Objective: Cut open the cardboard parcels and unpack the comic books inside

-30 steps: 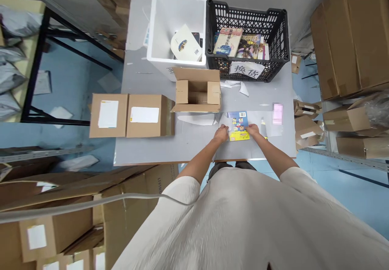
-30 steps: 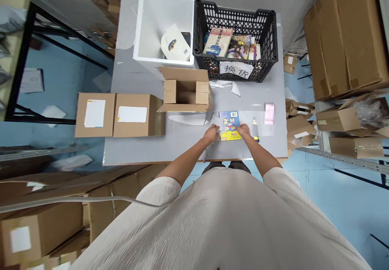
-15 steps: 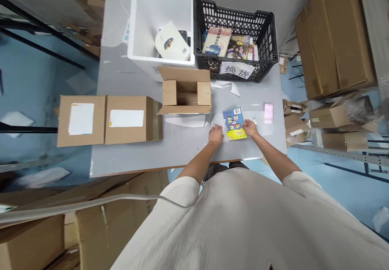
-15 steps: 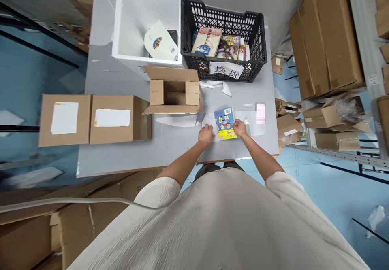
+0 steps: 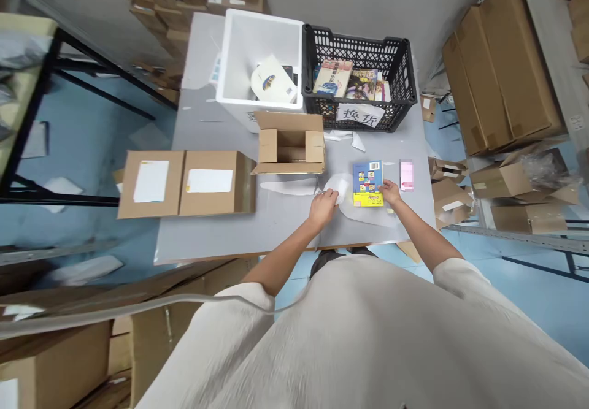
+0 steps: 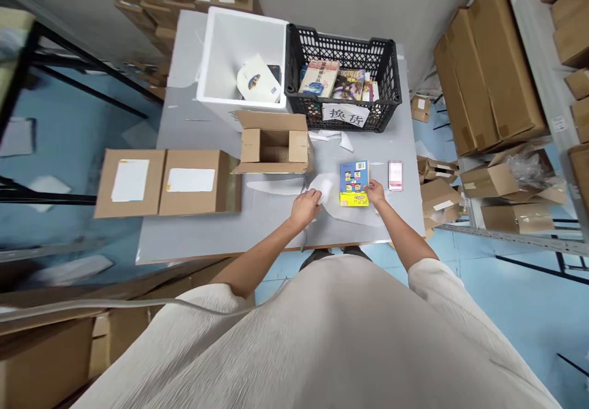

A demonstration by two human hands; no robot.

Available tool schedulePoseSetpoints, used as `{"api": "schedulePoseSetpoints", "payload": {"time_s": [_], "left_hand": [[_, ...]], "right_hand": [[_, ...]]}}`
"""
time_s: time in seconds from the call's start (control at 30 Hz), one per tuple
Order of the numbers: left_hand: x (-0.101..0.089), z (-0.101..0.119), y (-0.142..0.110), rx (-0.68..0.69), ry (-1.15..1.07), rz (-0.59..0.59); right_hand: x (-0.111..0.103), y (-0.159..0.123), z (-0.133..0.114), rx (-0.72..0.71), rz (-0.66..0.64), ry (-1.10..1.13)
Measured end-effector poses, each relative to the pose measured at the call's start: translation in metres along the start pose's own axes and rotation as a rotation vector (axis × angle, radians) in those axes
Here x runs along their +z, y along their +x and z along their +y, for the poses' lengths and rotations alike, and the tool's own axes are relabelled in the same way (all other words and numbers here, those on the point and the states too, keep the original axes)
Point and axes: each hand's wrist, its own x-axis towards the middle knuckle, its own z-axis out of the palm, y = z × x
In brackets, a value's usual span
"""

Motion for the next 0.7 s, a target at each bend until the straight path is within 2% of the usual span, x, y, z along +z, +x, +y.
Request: {"api": "schedulePoseSetpoints", "payload": {"time_s": [0.23,0.33,0.47,0.53,0.7], "left_hand": [[-0.053,0.005,-0.034,-0.004,-0.167,0.255],[-0.07,0.011,-0.035,0.049,-0.221,0.394],[-0.093,0.013,-0.024,0.108,-0.302,0.55],[-0.104,0.012,-0.019,0.126,-0.349,0.622],[-0.123,0.024,-0.011,0.217,-0.435,0.708]], "right_hand": [[0.031,0.013,-0.012,0.006,0.03,0.028],[0.032,0.012,-0.016,-0.024,0.025,-0.051],[0.027,0.003,-0.022,-0.143,0.052,-0.142],[0.028,-0.004,-0.028,-0.227,-0.01,-0.115],[0.038,-0.028,-0.047,-0.393,-0.323,-0.004]]}}
